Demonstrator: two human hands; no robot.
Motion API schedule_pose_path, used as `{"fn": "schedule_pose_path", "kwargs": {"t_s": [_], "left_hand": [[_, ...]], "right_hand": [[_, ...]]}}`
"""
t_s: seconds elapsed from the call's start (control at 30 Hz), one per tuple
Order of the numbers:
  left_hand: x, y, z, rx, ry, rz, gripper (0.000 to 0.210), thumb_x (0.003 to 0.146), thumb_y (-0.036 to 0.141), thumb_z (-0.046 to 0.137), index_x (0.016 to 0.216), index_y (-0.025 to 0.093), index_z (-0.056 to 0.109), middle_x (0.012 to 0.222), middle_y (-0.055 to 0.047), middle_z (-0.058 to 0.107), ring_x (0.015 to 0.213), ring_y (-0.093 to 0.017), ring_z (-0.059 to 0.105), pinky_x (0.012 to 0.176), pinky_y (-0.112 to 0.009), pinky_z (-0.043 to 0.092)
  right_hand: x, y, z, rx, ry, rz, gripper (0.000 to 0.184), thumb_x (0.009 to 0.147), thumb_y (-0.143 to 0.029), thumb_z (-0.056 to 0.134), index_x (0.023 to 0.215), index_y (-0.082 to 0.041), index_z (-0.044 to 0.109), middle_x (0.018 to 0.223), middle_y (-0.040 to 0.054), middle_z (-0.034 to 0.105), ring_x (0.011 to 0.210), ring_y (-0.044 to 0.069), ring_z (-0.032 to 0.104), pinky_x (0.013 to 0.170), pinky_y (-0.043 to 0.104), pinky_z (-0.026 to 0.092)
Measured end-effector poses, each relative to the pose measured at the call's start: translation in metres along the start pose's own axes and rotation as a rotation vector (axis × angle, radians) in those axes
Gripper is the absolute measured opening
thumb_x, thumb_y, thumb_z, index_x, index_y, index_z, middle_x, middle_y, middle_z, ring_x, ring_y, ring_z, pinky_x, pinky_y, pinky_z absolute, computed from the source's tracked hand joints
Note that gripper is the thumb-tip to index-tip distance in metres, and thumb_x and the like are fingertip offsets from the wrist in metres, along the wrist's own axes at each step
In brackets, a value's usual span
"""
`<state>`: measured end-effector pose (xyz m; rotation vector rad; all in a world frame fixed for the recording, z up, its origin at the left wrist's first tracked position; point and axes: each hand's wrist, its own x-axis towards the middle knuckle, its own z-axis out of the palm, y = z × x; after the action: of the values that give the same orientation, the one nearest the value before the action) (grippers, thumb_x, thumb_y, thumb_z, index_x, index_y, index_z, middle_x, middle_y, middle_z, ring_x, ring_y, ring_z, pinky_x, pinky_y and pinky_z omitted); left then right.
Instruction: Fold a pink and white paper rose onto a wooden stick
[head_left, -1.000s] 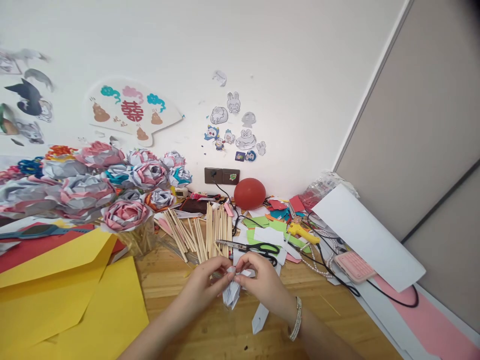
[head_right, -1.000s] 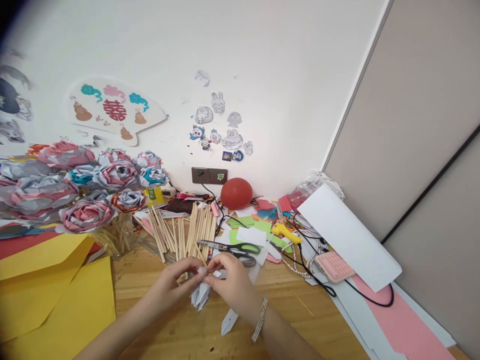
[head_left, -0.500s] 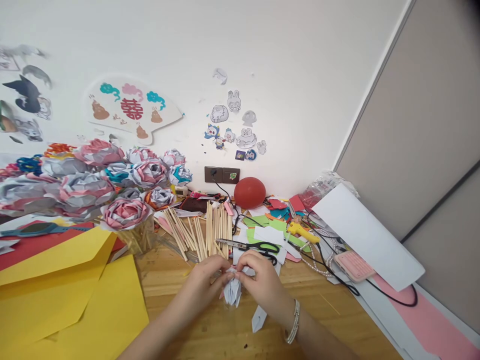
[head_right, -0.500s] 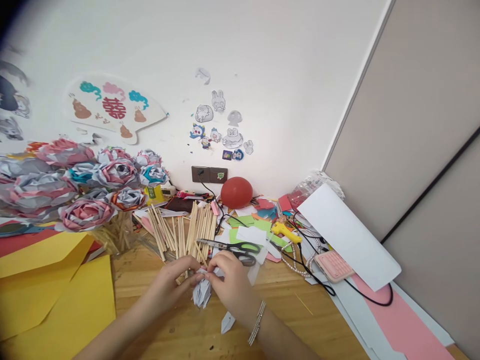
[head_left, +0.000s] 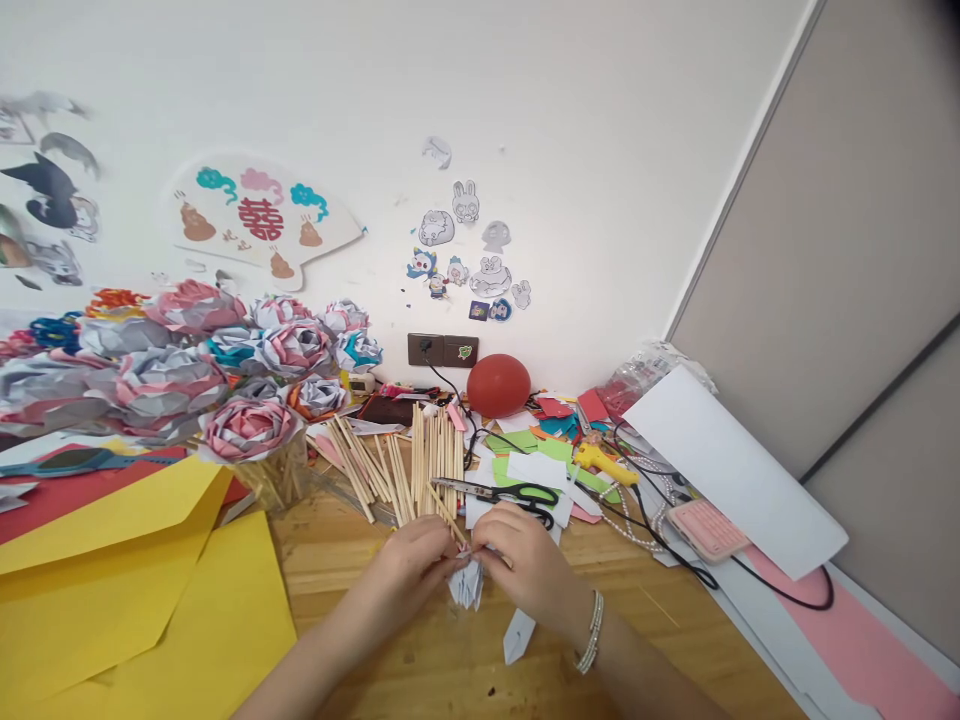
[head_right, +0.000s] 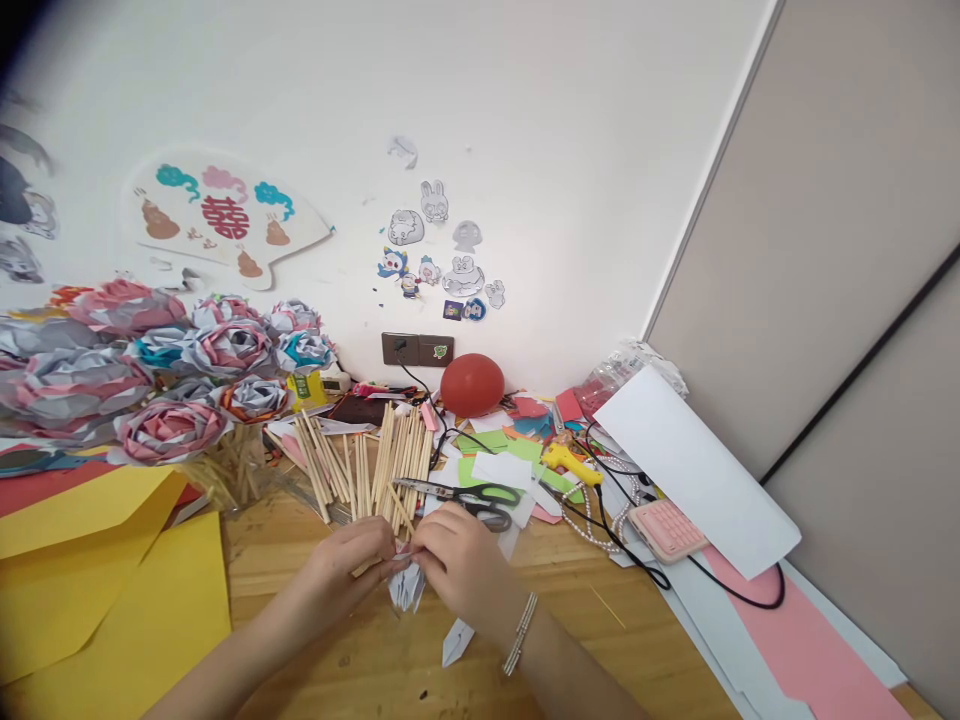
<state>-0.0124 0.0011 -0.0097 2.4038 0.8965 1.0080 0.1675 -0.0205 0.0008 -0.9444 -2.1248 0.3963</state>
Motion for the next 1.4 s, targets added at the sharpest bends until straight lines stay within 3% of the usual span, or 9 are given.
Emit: {"fn": "schedule_pose_path", "kwargs": {"t_s": [0.23,0.43,0.63,0.83,1.03,1.1,1.2,1.23,1.4], "left_hand": [[0.002,0.003,-0.005,-0.061,-0.047,-0.033,0.018,0.081,0.025,0.051,0.067,0.020,0.061,0.063,-0.002,0.060,0.062,-0.015,0.054,0.060,-0.023,0.042],[0.004,0.008,-0.001,-0.372,-0.113,-0.396,0.015,0.072,0.024,0.057,0.058,0.017,0.054,0.054,0.004,0.054,0.051,-0.012,0.052,0.048,-0.020,0.042],[0.005,0.003,0.003,-0.384,-0.141,-0.455,0.007,0.067,0.021,0.056,0.061,0.017,0.054,0.055,0.005,0.053,0.052,-0.012,0.052,0.048,-0.020,0.041],[0.003,0.007,0.001,-0.329,-0.146,-0.465,0.008,0.064,0.015,0.056,0.056,0.017,0.055,0.054,0.005,0.055,0.053,-0.012,0.049,0.049,-0.020,0.036],[0.003,0.011,0.002,-0.349,-0.119,-0.466,0.015,0.064,0.012,0.054,0.051,0.018,0.052,0.055,0.004,0.052,0.058,-0.012,0.047,0.056,-0.022,0.035],[0.005,0.008,-0.002,-0.435,-0.168,-0.484,0.005,0.066,0.020,0.058,0.062,0.018,0.055,0.059,0.004,0.055,0.059,-0.013,0.050,0.056,-0.023,0.038],[0.007,0.000,-0.008,-0.635,-0.287,-0.547,0.030,0.073,0.041,0.054,0.093,0.018,0.055,0.063,0.003,0.058,0.059,-0.014,0.056,0.055,-0.024,0.043],[0.007,-0.003,-0.008,-0.699,-0.319,-0.573,0.035,0.075,0.047,0.050,0.093,0.018,0.054,0.063,0.002,0.058,0.057,-0.014,0.056,0.054,-0.024,0.043],[0.001,-0.017,0.003,-0.808,-0.340,-0.581,0.037,0.068,0.052,0.060,0.064,0.016,0.050,0.050,0.008,0.044,0.042,-0.006,0.039,0.042,-0.017,0.030]], "right_hand": [[0.000,-0.003,-0.001,0.016,0.010,0.067,0.011,0.078,-0.013,0.056,0.071,-0.021,0.054,0.073,-0.0003,0.056,0.075,0.016,0.051,0.066,0.026,0.040],[0.000,0.000,0.008,0.193,0.029,0.362,0.011,0.070,-0.012,0.059,0.064,-0.019,0.054,0.065,-0.0031,0.057,0.063,0.012,0.053,0.057,0.020,0.040],[0.000,0.005,0.017,0.155,0.036,0.420,0.015,0.069,-0.011,0.061,0.058,-0.017,0.052,0.062,-0.0037,0.055,0.062,0.013,0.052,0.057,0.021,0.038],[-0.001,0.008,0.013,0.271,-0.054,0.468,0.012,0.066,-0.007,0.062,0.069,-0.019,0.060,0.069,-0.0034,0.059,0.068,0.014,0.056,0.061,0.021,0.040],[0.000,0.001,0.013,0.146,0.031,0.313,0.021,0.062,0.001,0.062,0.056,-0.018,0.055,0.066,-0.0030,0.057,0.068,0.013,0.053,0.062,0.022,0.039],[0.000,-0.001,0.013,0.137,0.052,0.266,0.022,0.061,0.003,0.061,0.055,-0.018,0.055,0.064,-0.0029,0.056,0.068,0.013,0.053,0.063,0.022,0.039],[0.000,0.001,0.016,0.166,0.069,0.232,0.022,0.062,0.003,0.061,0.060,-0.018,0.058,0.066,-0.0023,0.057,0.069,0.014,0.054,0.064,0.023,0.040],[-0.001,0.002,0.017,0.176,0.075,0.222,0.021,0.063,0.002,0.062,0.061,-0.019,0.059,0.067,-0.0021,0.057,0.070,0.014,0.054,0.065,0.023,0.040],[-0.004,0.007,0.023,0.137,0.136,0.114,0.015,0.070,-0.007,0.060,0.062,-0.019,0.058,0.062,-0.0018,0.054,0.068,0.015,0.052,0.062,0.025,0.040]]}}
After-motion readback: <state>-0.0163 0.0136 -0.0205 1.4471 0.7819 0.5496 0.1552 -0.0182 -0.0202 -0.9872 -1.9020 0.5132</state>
